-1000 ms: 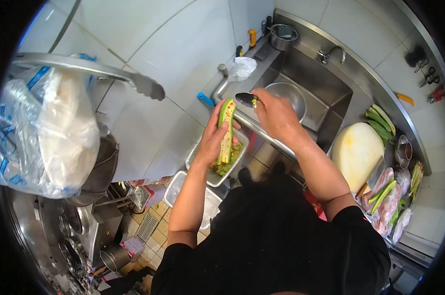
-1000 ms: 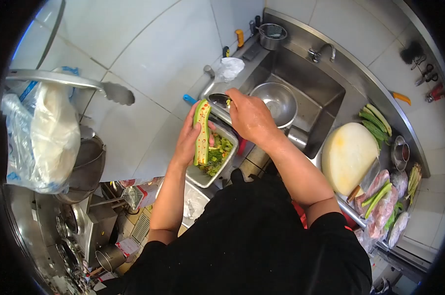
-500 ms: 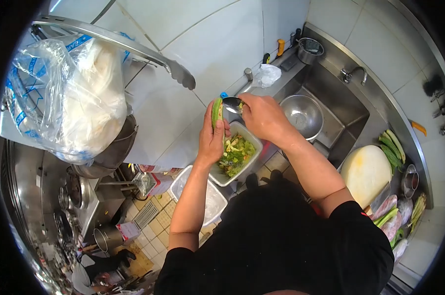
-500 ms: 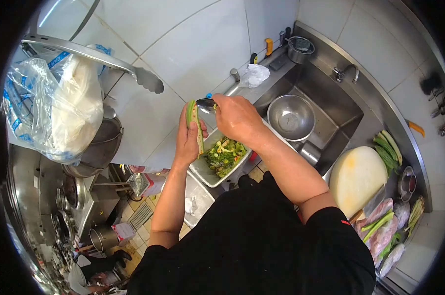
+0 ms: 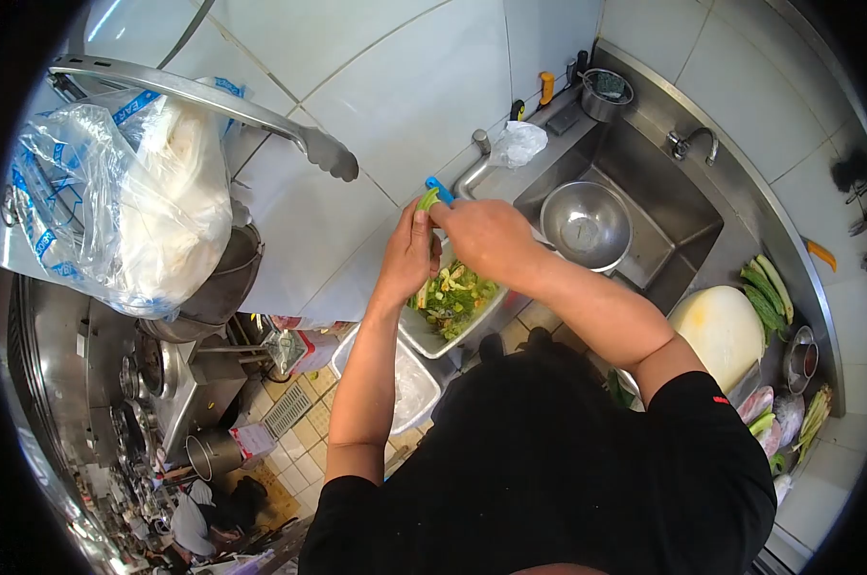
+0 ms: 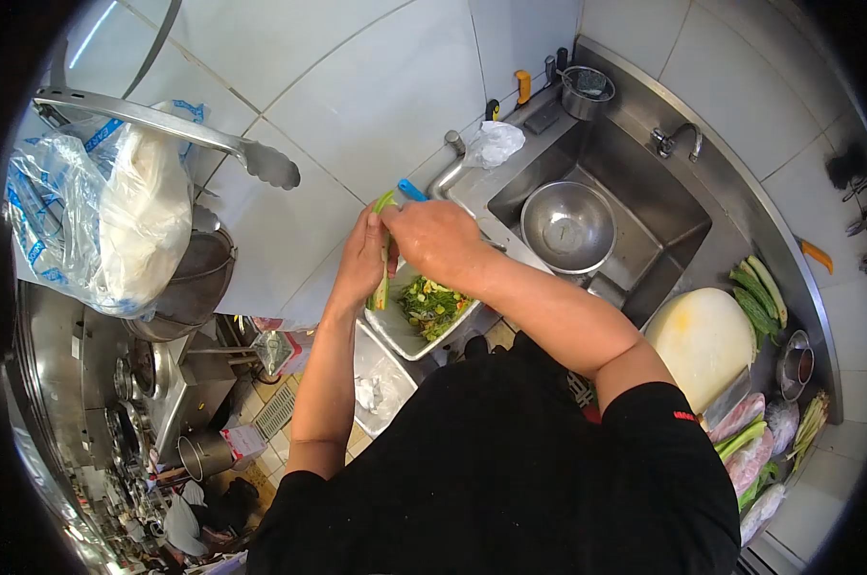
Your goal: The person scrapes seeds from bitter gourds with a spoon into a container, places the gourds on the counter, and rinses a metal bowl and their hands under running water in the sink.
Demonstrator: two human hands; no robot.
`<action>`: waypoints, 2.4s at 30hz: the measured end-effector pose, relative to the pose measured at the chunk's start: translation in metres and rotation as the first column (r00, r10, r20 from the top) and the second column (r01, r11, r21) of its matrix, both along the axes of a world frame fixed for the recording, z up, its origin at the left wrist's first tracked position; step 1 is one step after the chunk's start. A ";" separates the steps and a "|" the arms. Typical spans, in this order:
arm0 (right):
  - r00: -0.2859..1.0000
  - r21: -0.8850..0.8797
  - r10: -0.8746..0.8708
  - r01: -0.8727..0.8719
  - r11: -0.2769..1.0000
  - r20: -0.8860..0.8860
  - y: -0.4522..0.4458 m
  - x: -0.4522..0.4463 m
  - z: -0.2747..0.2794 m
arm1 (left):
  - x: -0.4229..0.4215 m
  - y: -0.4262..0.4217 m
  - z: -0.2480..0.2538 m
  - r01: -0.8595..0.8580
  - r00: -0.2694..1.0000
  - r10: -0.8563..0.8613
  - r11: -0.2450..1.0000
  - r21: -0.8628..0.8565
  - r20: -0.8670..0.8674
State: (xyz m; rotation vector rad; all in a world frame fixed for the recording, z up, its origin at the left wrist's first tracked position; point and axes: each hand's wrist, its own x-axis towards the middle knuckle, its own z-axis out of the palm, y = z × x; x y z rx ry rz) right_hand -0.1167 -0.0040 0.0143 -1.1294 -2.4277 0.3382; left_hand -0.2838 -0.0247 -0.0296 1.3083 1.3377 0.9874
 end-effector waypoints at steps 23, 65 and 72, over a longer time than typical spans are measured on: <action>0.825 -0.248 -0.125 -0.019 0.969 -0.552 0.055 -0.035 -0.058 | -0.053 -0.039 -0.001 -0.033 0.899 0.123 0.976 -0.216 0.420; 0.998 -0.135 -0.059 0.058 0.989 -0.002 -0.002 -0.060 -0.071 | -0.026 0.042 -0.053 -0.343 0.683 0.547 0.825 -0.449 0.484; 0.995 -0.122 -0.099 0.095 0.988 -0.022 -0.001 -0.056 -0.077 | -0.046 0.062 -0.065 -0.152 0.739 0.399 0.884 -0.443 0.542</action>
